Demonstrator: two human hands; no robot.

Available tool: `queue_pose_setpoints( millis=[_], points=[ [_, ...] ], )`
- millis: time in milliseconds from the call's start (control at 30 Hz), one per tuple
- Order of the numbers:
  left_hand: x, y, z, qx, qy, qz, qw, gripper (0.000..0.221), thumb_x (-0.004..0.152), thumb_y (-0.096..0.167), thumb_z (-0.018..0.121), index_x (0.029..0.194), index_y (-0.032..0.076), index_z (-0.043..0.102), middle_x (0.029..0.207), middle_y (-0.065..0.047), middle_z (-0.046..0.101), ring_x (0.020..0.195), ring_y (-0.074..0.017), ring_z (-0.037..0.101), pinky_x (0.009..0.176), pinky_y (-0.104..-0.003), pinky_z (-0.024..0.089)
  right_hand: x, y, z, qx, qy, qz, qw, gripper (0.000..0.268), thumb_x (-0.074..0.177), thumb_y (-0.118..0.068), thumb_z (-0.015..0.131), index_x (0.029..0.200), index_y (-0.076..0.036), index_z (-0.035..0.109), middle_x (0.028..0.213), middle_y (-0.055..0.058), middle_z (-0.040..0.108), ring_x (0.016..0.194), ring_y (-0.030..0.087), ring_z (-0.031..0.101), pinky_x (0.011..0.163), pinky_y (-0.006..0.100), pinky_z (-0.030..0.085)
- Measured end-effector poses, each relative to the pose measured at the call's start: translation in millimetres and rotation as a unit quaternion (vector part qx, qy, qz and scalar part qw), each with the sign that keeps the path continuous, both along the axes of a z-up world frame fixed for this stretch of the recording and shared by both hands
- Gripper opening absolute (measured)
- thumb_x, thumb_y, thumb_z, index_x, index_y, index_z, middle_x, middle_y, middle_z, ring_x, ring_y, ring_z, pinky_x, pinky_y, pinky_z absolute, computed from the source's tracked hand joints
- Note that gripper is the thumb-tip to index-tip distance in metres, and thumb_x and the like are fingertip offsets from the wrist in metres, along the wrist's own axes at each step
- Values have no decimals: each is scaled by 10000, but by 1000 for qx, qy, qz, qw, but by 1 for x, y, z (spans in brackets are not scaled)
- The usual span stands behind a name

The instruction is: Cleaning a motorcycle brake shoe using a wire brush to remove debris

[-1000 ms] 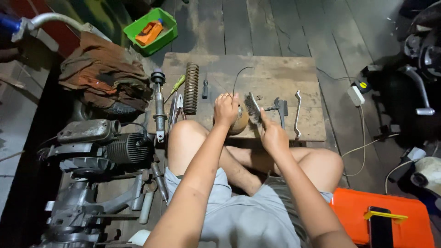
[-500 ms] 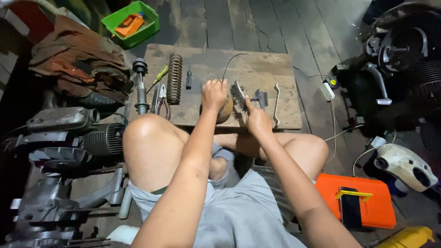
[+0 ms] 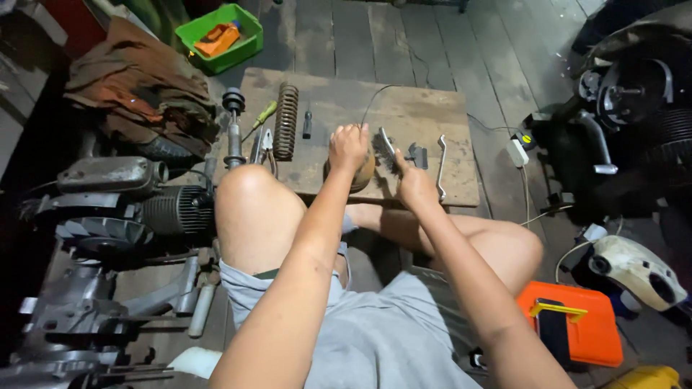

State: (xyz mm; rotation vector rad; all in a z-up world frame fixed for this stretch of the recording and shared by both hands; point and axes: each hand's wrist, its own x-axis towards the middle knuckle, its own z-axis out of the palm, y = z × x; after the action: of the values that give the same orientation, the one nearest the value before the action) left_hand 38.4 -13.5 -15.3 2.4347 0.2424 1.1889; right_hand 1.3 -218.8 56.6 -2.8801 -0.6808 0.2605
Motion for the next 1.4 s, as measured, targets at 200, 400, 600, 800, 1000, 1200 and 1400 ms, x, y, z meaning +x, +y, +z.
queue_pose_setpoints(
  millis=[200, 400, 600, 800, 1000, 1200, 1400],
  points=[
    [-7, 15, 1, -59, 40, -47, 996, 517, 1056, 404, 445, 705, 58, 600, 671, -176, 615, 733, -425, 661, 687, -558, 522, -18, 2, 46, -38, -37, 65, 996, 692, 937, -47, 427, 1610, -186, 339, 960, 237, 755, 879, 394, 766, 753, 520, 629],
    [-16, 27, 9, -39, 63, -146, 986, 450, 1051, 362, 489, 704, 88, 573, 646, -153, 589, 714, -394, 656, 666, -501, 523, 10, -9, 75, -79, -44, 161, 983, 619, 961, -75, 413, 1573, -166, 400, 889, 269, 750, 805, 434, 769, 689, 550, 625],
    [-23, 32, -6, -40, 78, -205, 975, 476, 1060, 377, 490, 712, 64, 580, 664, -167, 550, 725, -412, 610, 696, -529, 490, 9, 5, 119, -8, 102, 118, 988, 633, 920, -98, 505, 1540, -195, 423, 953, 343, 737, 939, 497, 733, 799, 587, 618],
    [-35, 35, 27, -85, 80, -254, 960, 397, 1062, 329, 494, 716, 138, 535, 649, -112, 521, 706, -365, 601, 673, -464, 493, 37, 7, 86, -95, 109, 114, 983, 671, 909, -214, 540, 1536, -403, 393, 972, 181, 778, 925, 358, 770, 777, 498, 644],
    [-36, 37, 22, -73, 92, -270, 956, 399, 1058, 326, 513, 702, 144, 518, 639, -85, 497, 690, -340, 590, 673, -443, 492, 69, 13, 67, -152, 163, 141, 965, 799, 826, -83, 606, 1552, -321, 374, 1006, 169, 774, 927, 349, 774, 753, 503, 651],
    [-42, 35, 36, -73, 75, -274, 956, 409, 1053, 311, 535, 683, 141, 494, 625, -96, 473, 659, -355, 575, 633, -448, 478, 102, 12, 47, -185, 216, 169, 944, 575, 821, -146, 565, 1397, -151, 557, 1069, 217, 749, 1045, 366, 747, 842, 499, 619],
    [-40, 33, 22, -71, 61, -256, 962, 403, 1061, 330, 536, 699, 155, 523, 626, -64, 483, 668, -322, 583, 649, -413, 484, 85, 26, 66, -72, 259, 160, 950, 415, 931, -305, 578, 1230, -21, 624, 1078, 279, 735, 1098, 450, 701, 930, 553, 565]
  ],
)
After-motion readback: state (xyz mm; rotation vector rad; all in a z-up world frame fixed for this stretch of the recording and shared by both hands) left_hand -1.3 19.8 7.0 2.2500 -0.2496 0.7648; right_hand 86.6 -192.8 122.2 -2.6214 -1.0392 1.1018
